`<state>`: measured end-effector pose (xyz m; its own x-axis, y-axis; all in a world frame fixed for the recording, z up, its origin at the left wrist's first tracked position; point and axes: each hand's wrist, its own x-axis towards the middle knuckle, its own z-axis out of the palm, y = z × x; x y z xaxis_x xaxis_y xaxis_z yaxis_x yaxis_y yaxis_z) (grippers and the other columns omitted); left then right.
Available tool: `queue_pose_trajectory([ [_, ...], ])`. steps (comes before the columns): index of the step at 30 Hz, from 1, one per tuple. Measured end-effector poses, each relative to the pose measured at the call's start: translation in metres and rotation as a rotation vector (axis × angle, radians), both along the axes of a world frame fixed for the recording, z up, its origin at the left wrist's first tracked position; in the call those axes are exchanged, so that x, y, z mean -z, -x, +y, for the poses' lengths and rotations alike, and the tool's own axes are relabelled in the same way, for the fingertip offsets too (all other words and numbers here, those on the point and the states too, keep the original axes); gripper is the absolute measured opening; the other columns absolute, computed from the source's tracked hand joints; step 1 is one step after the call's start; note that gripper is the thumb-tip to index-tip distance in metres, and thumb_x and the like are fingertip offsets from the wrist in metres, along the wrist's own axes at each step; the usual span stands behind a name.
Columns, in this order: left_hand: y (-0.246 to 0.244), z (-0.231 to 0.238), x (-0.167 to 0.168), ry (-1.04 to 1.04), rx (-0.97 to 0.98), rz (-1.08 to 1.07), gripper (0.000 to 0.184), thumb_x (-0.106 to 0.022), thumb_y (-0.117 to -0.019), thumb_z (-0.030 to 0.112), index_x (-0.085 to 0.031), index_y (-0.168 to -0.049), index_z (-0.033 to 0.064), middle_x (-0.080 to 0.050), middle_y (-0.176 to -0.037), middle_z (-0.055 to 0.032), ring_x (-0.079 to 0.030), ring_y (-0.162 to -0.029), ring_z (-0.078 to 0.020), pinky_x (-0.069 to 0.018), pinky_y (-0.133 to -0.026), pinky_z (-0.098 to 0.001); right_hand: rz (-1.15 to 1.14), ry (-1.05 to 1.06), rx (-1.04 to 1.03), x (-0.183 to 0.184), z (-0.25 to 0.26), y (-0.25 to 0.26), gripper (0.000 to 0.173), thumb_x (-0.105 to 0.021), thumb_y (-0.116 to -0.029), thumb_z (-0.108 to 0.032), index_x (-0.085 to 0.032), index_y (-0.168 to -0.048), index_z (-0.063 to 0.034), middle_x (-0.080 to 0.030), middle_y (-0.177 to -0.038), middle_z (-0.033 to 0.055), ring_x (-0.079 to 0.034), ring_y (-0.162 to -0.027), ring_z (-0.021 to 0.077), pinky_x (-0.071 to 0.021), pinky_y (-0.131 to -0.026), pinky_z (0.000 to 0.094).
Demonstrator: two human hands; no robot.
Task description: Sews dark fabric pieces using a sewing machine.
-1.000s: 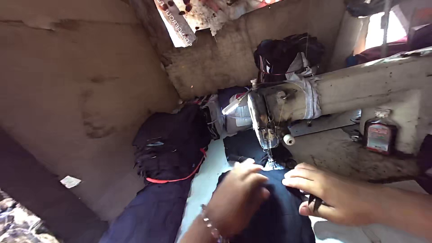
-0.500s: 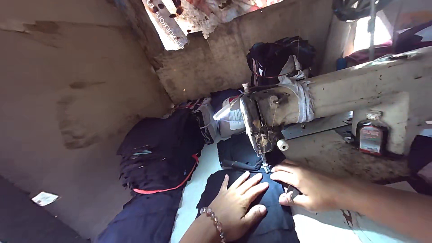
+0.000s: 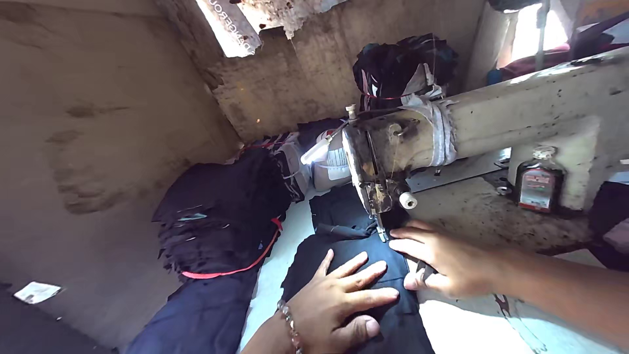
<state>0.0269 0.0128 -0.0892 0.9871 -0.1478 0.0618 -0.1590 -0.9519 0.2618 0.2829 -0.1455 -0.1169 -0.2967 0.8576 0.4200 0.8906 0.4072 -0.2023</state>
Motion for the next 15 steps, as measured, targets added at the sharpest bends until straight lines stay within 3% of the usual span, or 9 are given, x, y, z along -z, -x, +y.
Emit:
queue_pose_trajectory([
  [3, -0.006, 0.006, 0.001, 0.0, 0.002, -0.011, 0.059, -0.024, -0.1052, 0.063, -0.055, -0.147, 0.0356, -0.044, -0.161, 0.0013, -0.03, -0.154, -0.0344, -0.0149, -0.108, -0.0846, -0.013, -0.297, -0.186, 0.007, -0.002, 0.004, 0.061, -0.041, -0.1047, -0.056, -0.069, -0.116, -0.0028, -0.071, -0.113, 0.0155, -0.068, -0.109, 0.0283, -0.0541, -0.097, 0.0406],
  [6, -0.011, 0.011, 0.001, 0.001, 0.012, -0.027, 0.061, -0.025, -0.1043, 0.064, -0.057, -0.147, 0.0326, -0.047, -0.159, 0.0012, -0.031, -0.153, -0.0367, -0.0148, -0.105, -0.0868, 0.002, -0.279, -0.243, 0.007, -0.009, 0.014, 0.058, -0.046, -0.1035, -0.054, -0.07, -0.116, -0.0029, -0.072, -0.111, 0.0152, -0.069, -0.107, 0.0292, -0.0554, -0.091, 0.0439],
  [10, -0.017, 0.019, -0.002, 0.042, 0.024, -0.011, 0.061, -0.031, -0.1026, 0.065, -0.059, -0.145, 0.0312, -0.049, -0.158, 0.0003, -0.029, -0.153, -0.0393, -0.0114, -0.103, -0.0887, 0.008, -0.275, -0.208, 0.013, -0.003, 0.006, 0.061, -0.046, -0.1028, -0.055, -0.07, -0.111, 0.001, -0.072, -0.11, 0.0181, -0.069, -0.106, 0.03, -0.0543, -0.095, 0.0398],
  [15, -0.026, 0.025, -0.008, 0.038, -0.032, 0.081, 0.059, -0.036, -0.1017, 0.062, -0.057, -0.147, 0.0318, -0.044, -0.161, 0.0008, -0.023, -0.155, -0.0373, -0.0082, -0.105, -0.088, 0.003, -0.254, -0.157, 0.013, 0.0, 0.006, 0.064, -0.045, -0.1032, -0.056, -0.069, -0.117, 0.001, -0.07, -0.112, 0.0177, -0.067, -0.109, 0.0294, -0.0523, -0.099, 0.0379],
])
